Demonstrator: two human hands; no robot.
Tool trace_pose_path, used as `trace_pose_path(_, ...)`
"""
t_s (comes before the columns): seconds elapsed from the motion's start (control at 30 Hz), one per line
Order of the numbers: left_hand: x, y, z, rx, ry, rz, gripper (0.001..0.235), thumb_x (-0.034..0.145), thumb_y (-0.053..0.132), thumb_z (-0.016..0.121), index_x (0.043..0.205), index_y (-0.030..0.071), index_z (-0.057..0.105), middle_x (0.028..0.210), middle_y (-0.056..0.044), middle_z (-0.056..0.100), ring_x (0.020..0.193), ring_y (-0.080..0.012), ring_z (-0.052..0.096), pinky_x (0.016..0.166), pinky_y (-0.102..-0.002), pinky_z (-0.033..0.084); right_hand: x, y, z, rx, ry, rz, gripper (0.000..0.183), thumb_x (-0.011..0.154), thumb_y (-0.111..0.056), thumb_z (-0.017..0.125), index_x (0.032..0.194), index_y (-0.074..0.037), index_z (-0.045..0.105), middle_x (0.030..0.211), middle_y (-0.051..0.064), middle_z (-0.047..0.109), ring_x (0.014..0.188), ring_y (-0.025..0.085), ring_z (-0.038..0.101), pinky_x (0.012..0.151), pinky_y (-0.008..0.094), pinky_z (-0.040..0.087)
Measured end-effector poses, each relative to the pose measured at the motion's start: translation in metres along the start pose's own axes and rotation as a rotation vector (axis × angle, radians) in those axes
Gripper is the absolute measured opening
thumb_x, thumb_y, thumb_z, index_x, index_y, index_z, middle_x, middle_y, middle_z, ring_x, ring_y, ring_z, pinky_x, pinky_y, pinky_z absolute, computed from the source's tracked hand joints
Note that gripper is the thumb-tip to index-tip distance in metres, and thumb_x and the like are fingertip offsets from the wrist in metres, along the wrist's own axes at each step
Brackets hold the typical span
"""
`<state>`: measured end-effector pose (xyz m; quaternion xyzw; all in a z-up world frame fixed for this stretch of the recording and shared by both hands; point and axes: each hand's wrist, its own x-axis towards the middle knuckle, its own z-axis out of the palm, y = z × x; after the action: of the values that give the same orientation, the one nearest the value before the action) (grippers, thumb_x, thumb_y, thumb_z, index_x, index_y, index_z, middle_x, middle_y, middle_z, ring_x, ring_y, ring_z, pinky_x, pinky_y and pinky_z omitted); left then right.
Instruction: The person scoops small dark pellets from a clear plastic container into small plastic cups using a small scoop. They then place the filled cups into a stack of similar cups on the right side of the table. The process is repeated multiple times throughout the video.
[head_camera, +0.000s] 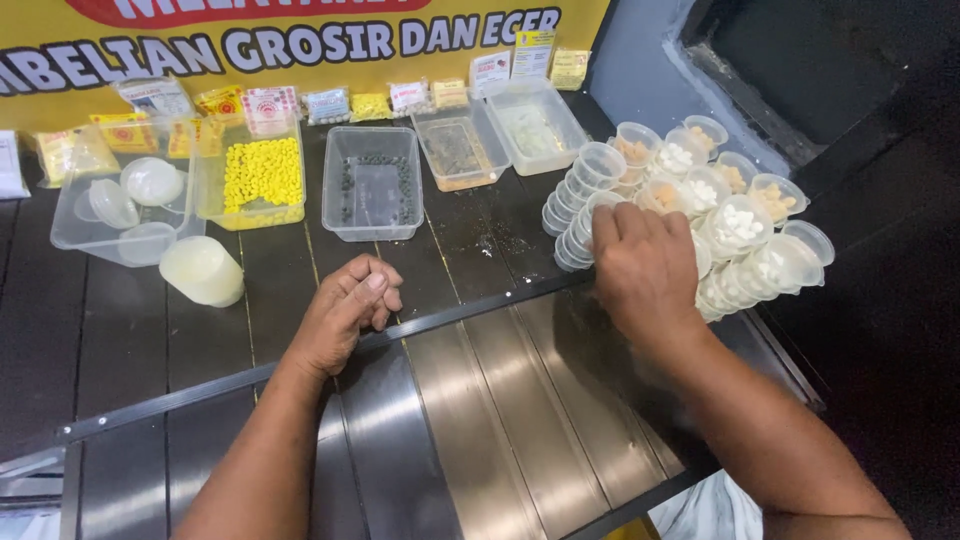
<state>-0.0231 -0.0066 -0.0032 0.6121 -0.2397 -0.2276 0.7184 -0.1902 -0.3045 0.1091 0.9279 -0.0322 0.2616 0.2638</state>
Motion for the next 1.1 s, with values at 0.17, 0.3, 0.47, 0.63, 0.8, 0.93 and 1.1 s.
trace_pose_path(0.17, 0.001, -0.002, -0.001, -0.006, 0.0, 0.001, 0.041, 0.095, 0.043, 0.059, 0.106, 0.004, 0.065, 0.075, -0.017, 0.07, 0.053, -0.0157, 0.055, 0.052, -0.027, 0.036, -0.013, -0.035, -0.017, 0.116, 0.16, -0.106, 0.021, 0.093, -0.017, 0.068, 0.111, -0.005, 0.072, 0.084, 0.01, 0.063, 0.072, 0.028, 0.064, 0.066, 0.041, 0.043)
trace_pose_path(0.3, 0.0, -0.003, -0.001, -0.011, -0.003, 0.01, 0.039, 0.097, 0.041, 0.057, 0.107, 0.004, 0.064, 0.075, -0.016, 0.07, 0.054, -0.0155, 0.055, 0.052, -0.026, 0.034, -0.02, -0.06, -0.027, 0.256, 0.192, -0.242, 0.026, 0.099, -0.021, 0.063, 0.115, -0.001, 0.069, 0.09, 0.015, 0.065, 0.075, 0.031, 0.067, 0.065, 0.039, 0.043)
trace_pose_path(0.47, 0.0, -0.005, -0.003, -0.019, -0.007, 0.013, 0.039, 0.096, 0.04, 0.057, 0.108, 0.004, 0.064, 0.076, -0.016, 0.071, 0.054, -0.0151, 0.056, 0.052, -0.025, 0.035, -0.022, -0.069, -0.024, 0.33, 0.204, -0.244, 0.025, 0.095, -0.019, 0.071, 0.11, 0.001, 0.073, 0.086, 0.019, 0.067, 0.073, 0.032, 0.068, 0.062, 0.039, 0.043)
trace_pose_path(0.63, 0.001, -0.006, -0.003, -0.021, -0.013, 0.014, 0.038, 0.097, 0.039, 0.056, 0.108, 0.003, 0.064, 0.076, -0.016, 0.07, 0.054, -0.0158, 0.056, 0.052, -0.026, 0.035, -0.027, -0.072, -0.028, 0.389, 0.156, -0.232, 0.024, 0.093, -0.016, 0.074, 0.106, 0.004, 0.074, 0.081, 0.021, 0.068, 0.068, 0.032, 0.067, 0.06, 0.039, 0.042)
trace_pose_path(0.8, -0.001, -0.002, -0.001, -0.014, -0.002, 0.02, 0.038, 0.098, 0.039, 0.055, 0.107, 0.003, 0.064, 0.076, -0.015, 0.068, 0.055, -0.016, 0.056, 0.053, -0.026, 0.035, -0.028, -0.079, -0.028, 0.481, 0.183, -0.284, 0.024, 0.088, -0.016, 0.078, 0.101, 0.004, 0.074, 0.078, 0.019, 0.067, 0.065, 0.031, 0.065, 0.058, 0.038, 0.04)
trace_pose_path(0.93, 0.001, -0.006, -0.003, -0.023, 0.004, 0.017, 0.039, 0.098, 0.04, 0.056, 0.107, 0.003, 0.064, 0.076, -0.015, 0.069, 0.054, -0.0162, 0.055, 0.053, -0.026, 0.035, -0.028, -0.082, -0.026, 0.503, 0.17, -0.299, 0.024, 0.088, -0.017, 0.078, 0.101, 0.004, 0.074, 0.078, 0.02, 0.067, 0.066, 0.031, 0.065, 0.059, 0.039, 0.041)
trace_pose_path(1.1, 0.001, -0.007, -0.003, -0.024, -0.003, 0.029, 0.039, 0.098, 0.04, 0.056, 0.106, 0.003, 0.064, 0.074, -0.017, 0.068, 0.053, -0.0172, 0.055, 0.051, -0.026, 0.034, -0.028, -0.086, -0.014, 0.534, 0.172, -0.294, 0.027, 0.09, -0.019, 0.076, 0.104, 0.004, 0.073, 0.081, 0.021, 0.066, 0.067, 0.032, 0.064, 0.06, 0.04, 0.04)
